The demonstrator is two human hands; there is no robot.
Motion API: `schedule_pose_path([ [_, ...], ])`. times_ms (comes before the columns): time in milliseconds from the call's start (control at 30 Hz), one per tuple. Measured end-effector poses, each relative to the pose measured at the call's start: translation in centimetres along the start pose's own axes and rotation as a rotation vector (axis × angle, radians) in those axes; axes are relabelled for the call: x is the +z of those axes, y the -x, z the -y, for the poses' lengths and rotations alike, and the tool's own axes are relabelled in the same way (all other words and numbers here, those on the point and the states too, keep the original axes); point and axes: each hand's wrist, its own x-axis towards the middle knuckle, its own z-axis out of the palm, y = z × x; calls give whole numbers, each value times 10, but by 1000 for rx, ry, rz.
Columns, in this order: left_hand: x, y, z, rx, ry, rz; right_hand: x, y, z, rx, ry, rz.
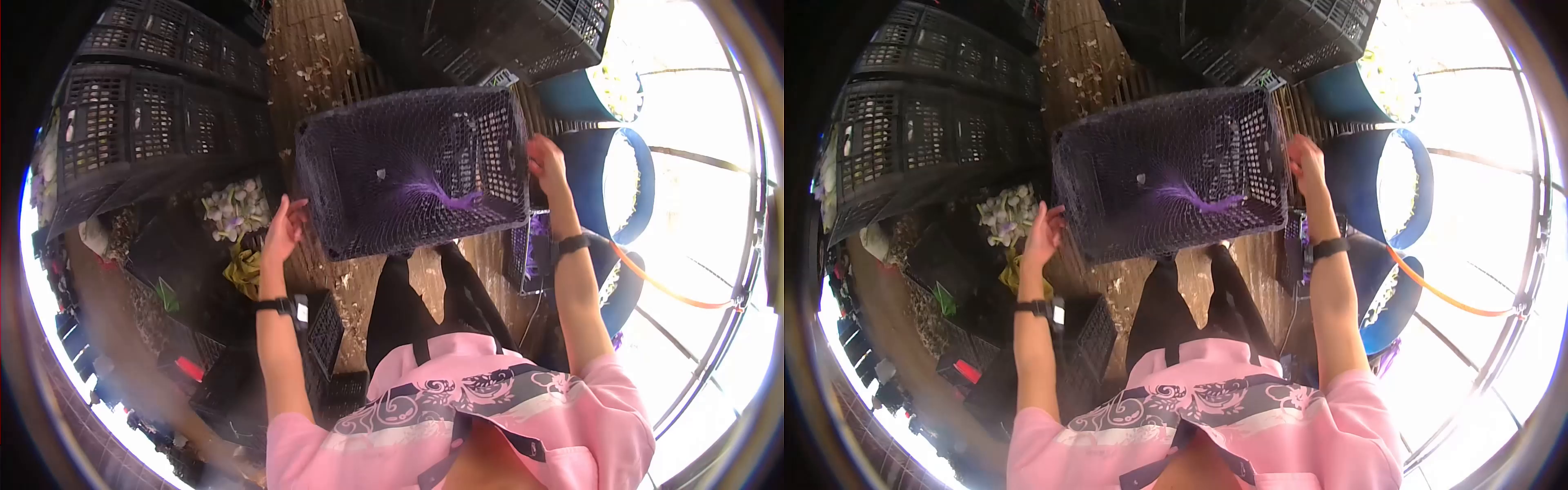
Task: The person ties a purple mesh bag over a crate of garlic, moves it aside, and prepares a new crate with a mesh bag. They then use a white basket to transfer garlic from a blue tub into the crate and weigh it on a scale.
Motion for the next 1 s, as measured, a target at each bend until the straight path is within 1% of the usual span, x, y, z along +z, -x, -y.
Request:
schedule_pose_path([
  [33,-3,-13,-5,-18,-1,-1,15,9,16,-74,107,-25],
  [67,-6,-26,-9,-21,-87,-16,28,17,25,-60,111,-35],
  [100,-8,-38,-10,-26,-174,-26,39,25,32,-182,205,-63],
  [133,-9,-48,-11,-44,-175,-19,44,28,32,-303,302,-90],
  [167,-10,-57,-13,105,-63,-65,46,24,25,-292,309,-103],
  [200,-11,-63,-14,255,52,-113,46,18,15,-319,429,-149],
  [233,-6,-59,-22,247,51,-104,47,16,10,-349,546,-194],
  [267,-5,-54,-35,265,297,76,46,16,6,-326,563,-165],
  [300,-3,-50,-49,280,544,254,44,7,-8,-373,612,-178],
  [333,-4,-53,-58,223,580,354,44,9,-10,-287,647,-157],
  [367,-2,-61,-61,223,580,351,46,12,-13,-202,678,-131],
  [433,3,-78,-77,68,296,311,50,5,-21,-242,774,-227],
  [467,3,-93,-82,89,245,222,56,12,-19,-322,869,-310],
  [500,3,-108,-84,106,195,135,55,9,-20,-277,814,-269],
  [533,-1,-117,-89,125,181,129,55,12,-18,-298,777,-239],
  [567,-3,-127,-96,103,164,158,53,12,-19,-353,878,-290],
  [633,11,-133,-111,87,136,194,56,18,-18,-422,908,-329],
  [700,28,-136,-121,223,98,-26,56,20,-18,-436,911,-343],
  [733,30,-140,-124,256,63,30,56,20,-17,-446,925,-352],
  [800,34,-150,-130,242,-7,42,56,18,-16,-436,906,-345],
  [833,28,-165,-128,217,-72,46,54,18,-17,-417,895,-332],
  [867,21,-186,-125,164,-197,-98,54,16,-20,-438,882,-357],
  [900,9,-203,-115,162,-212,-78,62,24,-15,-449,912,-398],
  [967,-15,-234,-86,234,-275,-413,72,35,-7,-394,928,-403],
  [1000,-42,-256,-69,191,-192,-276,74,37,-4,-368,921,-397],
])
